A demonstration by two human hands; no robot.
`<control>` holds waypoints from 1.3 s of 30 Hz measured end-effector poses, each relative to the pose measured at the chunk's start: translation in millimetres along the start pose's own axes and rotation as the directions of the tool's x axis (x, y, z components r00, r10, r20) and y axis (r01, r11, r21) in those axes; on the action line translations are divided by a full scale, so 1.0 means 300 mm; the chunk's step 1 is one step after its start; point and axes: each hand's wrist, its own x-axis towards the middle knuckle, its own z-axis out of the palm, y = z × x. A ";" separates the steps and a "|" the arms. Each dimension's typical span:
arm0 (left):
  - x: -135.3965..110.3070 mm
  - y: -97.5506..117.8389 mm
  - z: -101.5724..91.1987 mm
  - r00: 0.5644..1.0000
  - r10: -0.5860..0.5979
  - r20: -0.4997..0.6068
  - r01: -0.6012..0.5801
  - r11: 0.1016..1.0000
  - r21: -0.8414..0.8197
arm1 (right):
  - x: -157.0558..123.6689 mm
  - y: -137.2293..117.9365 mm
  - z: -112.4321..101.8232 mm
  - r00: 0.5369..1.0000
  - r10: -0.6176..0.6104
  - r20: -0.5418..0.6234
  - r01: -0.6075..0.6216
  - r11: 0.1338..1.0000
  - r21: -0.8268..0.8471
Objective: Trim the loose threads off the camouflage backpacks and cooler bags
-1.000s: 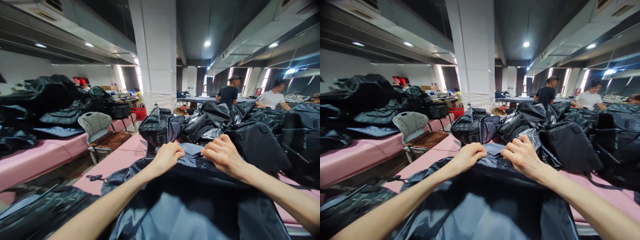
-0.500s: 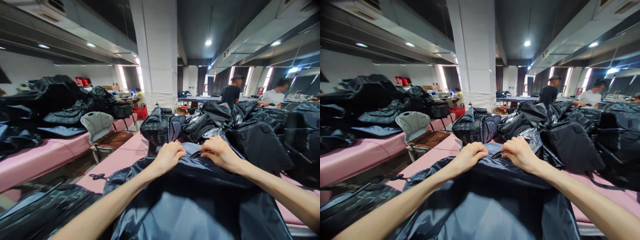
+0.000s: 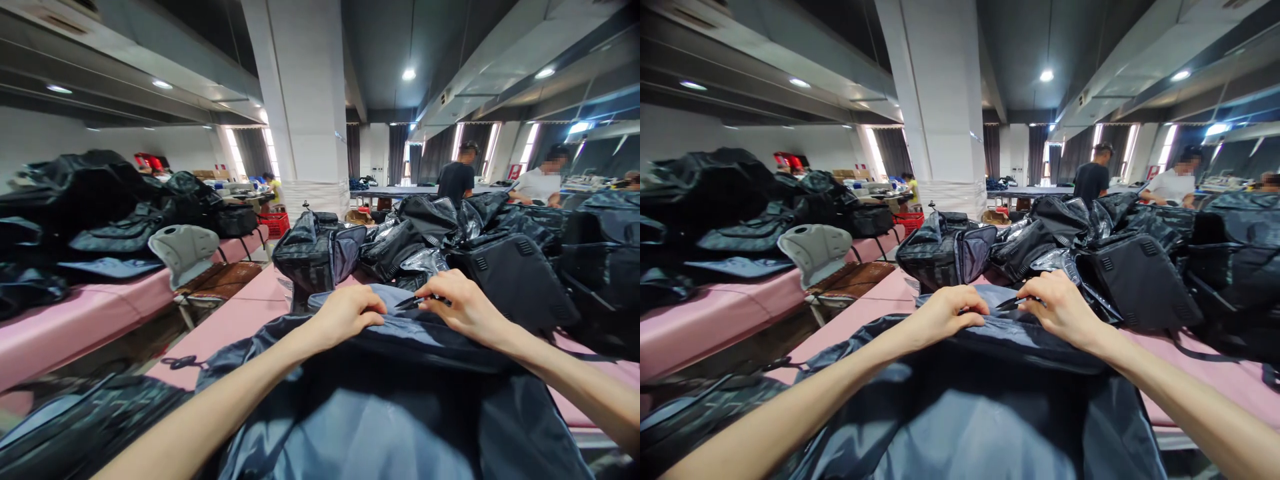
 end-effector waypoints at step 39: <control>-0.005 0.041 0.045 0.990 0.132 -0.046 -0.128 0.989 0.071 | -0.164 0.018 -0.092 0.986 -0.167 0.024 0.168 0.959 -0.228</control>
